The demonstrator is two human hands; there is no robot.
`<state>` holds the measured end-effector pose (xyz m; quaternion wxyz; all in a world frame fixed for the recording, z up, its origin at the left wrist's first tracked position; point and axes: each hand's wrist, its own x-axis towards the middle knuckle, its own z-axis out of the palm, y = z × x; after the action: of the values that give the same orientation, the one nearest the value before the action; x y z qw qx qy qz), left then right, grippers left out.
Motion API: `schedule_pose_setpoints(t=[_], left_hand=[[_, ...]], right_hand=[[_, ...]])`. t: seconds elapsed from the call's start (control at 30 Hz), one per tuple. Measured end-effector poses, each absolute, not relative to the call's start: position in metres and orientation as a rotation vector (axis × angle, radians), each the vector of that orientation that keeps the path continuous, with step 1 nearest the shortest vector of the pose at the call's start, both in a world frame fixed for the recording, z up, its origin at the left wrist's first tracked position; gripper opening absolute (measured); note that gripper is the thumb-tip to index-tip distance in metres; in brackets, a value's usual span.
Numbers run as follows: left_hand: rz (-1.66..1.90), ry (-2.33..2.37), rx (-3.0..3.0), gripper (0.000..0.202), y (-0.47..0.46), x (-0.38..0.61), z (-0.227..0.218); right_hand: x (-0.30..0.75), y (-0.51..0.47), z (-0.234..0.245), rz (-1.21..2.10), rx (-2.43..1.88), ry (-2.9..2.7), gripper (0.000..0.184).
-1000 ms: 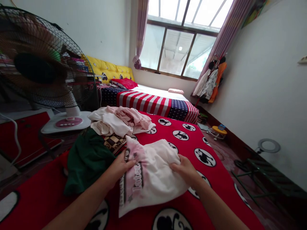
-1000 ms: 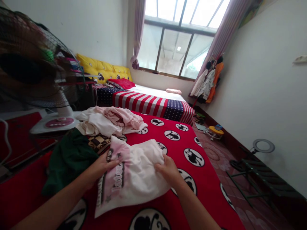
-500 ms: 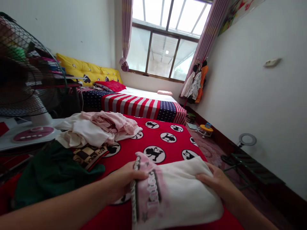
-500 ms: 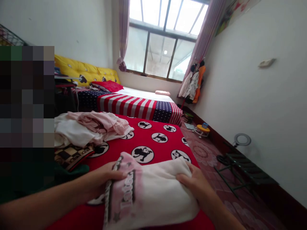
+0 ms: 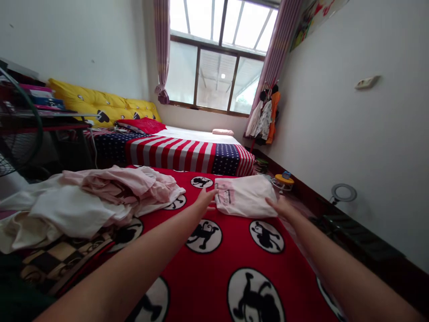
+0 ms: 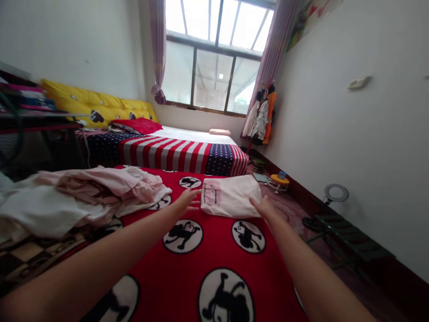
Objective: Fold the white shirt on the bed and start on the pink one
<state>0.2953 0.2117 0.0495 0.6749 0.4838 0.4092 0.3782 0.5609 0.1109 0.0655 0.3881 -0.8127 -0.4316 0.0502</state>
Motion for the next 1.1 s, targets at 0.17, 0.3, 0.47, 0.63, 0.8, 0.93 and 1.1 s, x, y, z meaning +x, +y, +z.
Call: schedule_pose_setpoints(t=[0.17,0.3,0.47,0.63,0.8,0.93,1.1], left_hand=[[0.811,0.92,1.208,0.08,0.189,0.269,-0.004],[0.72,0.874,1.32,0.063,0.169,0.238,-0.008],[0.569,0.87,1.475,0.045,0.123,0.179,0.005],[0.616,0.771,2.118,0.031,0.082,0.111,0.051],[0.854,0.868,2.445,0.029,0.097,0.052,0.1],[1.082,1.231,2.529,0.041,0.148,0.017,0.131],[1.127,1.533,2.354,0.053,0.209,-0.001,0.149]], right_hand=[[0.526,0.09,-0.01,-0.073,-2.27,-1.24,0.064],[0.479,0.072,-0.014,-0.052,-2.142,-1.541,0.056],[0.39,0.038,-0.003,0.337,-1.731,-1.774,0.044],[0.319,0.005,-0.015,0.616,-1.672,-1.879,0.045],[0.296,-0.002,-0.033,0.37,-1.814,-1.971,0.044],[0.292,-0.002,-0.038,0.22,-1.831,-1.966,0.044],[0.29,-0.004,-0.034,0.236,-1.819,-1.964,0.042]])
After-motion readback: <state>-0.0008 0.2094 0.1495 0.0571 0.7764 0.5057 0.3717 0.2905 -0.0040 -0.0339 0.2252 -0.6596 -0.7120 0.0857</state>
